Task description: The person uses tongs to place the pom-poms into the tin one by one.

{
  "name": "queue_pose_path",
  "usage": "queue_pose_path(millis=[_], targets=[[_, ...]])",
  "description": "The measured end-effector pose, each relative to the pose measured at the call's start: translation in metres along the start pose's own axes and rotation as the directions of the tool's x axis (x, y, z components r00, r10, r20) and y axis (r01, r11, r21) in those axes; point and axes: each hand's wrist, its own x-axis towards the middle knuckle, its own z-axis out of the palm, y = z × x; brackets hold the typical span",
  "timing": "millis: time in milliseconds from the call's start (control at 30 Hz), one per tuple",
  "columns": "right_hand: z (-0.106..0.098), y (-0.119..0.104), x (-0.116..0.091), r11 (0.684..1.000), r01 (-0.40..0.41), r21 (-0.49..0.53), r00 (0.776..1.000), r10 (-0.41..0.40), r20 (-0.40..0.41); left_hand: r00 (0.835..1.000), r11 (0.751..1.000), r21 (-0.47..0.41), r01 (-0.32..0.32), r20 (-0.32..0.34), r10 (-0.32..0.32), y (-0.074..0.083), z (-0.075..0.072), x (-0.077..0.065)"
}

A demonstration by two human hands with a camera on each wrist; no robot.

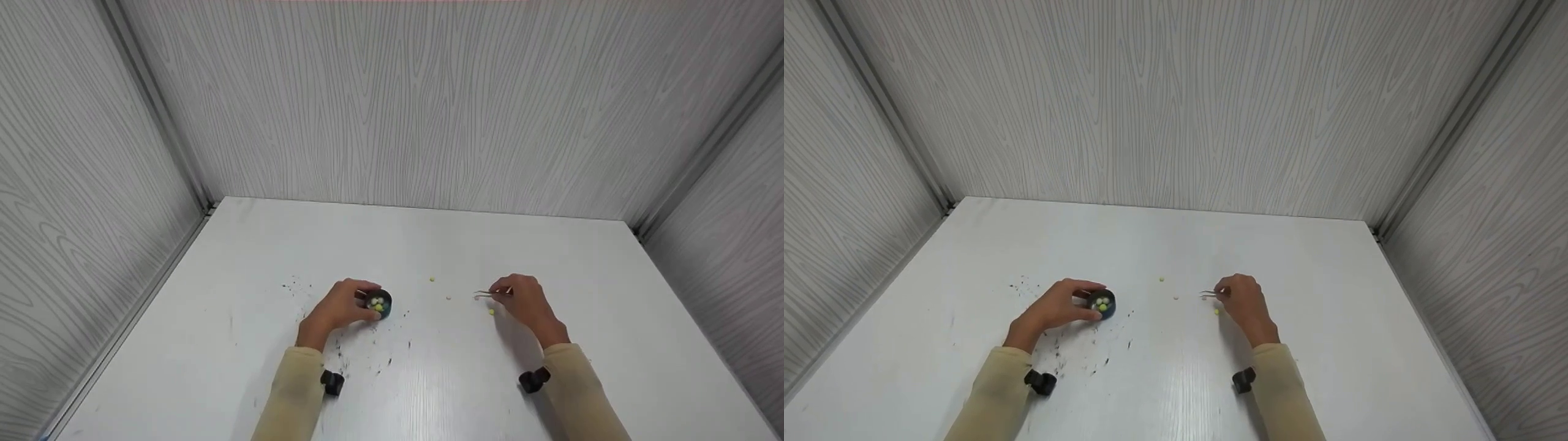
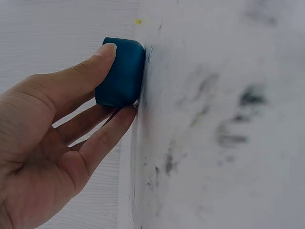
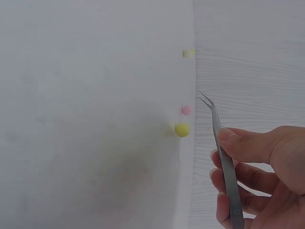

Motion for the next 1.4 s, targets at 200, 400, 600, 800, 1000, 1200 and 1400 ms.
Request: queue_pose_path(millis=[200,400,600,800,1000,1200,1400], targets=[[-0.004,0.004,-0.005,1.0,-0.014,-0.001,1.0,0.014,0.008,1.0,1.0,-0.012,-0.016,0.018,0.017,0.002,0.003,0.0],[-0.008,0.007,-0.005,1.0,-0.016,-0.014,1.0,0.016,0.009,1.0,1.0,-0.01,-0.015,0.011,0.015,0.004,0.001,0.001],[-0.011,0.01,-0.007,0.999,-0.038,-0.016,0.999,0.038,0.009,1.0,1.0,-0.006,-0.008,0.014,0.008,0.003,0.001,0.004],[-0.009,0.013,-0.008,0.998,-0.053,-0.029,0.999,0.053,0.0,1.0,1.0,-0.007,0.002,0.009,-0.002,0.003,0.003,0.005],[-0.005,0.011,-0.005,0.999,-0.039,-0.006,0.999,0.039,0.003,1.0,1.0,0.012,-0.013,-0.016,0.013,0.002,0.0,0.002],[-0.002,0.008,-0.004,0.999,-0.048,-0.017,0.999,0.048,-0.002,1.0,1.0,0.002,-0.018,-0.013,0.018,0.001,-0.001,0.002],[0.0,0.008,-0.002,0.998,-0.058,-0.009,0.998,0.058,0.001,1.0,1.0,0.013,0.009,-0.02,-0.009,0.0,0.0,0.002]])
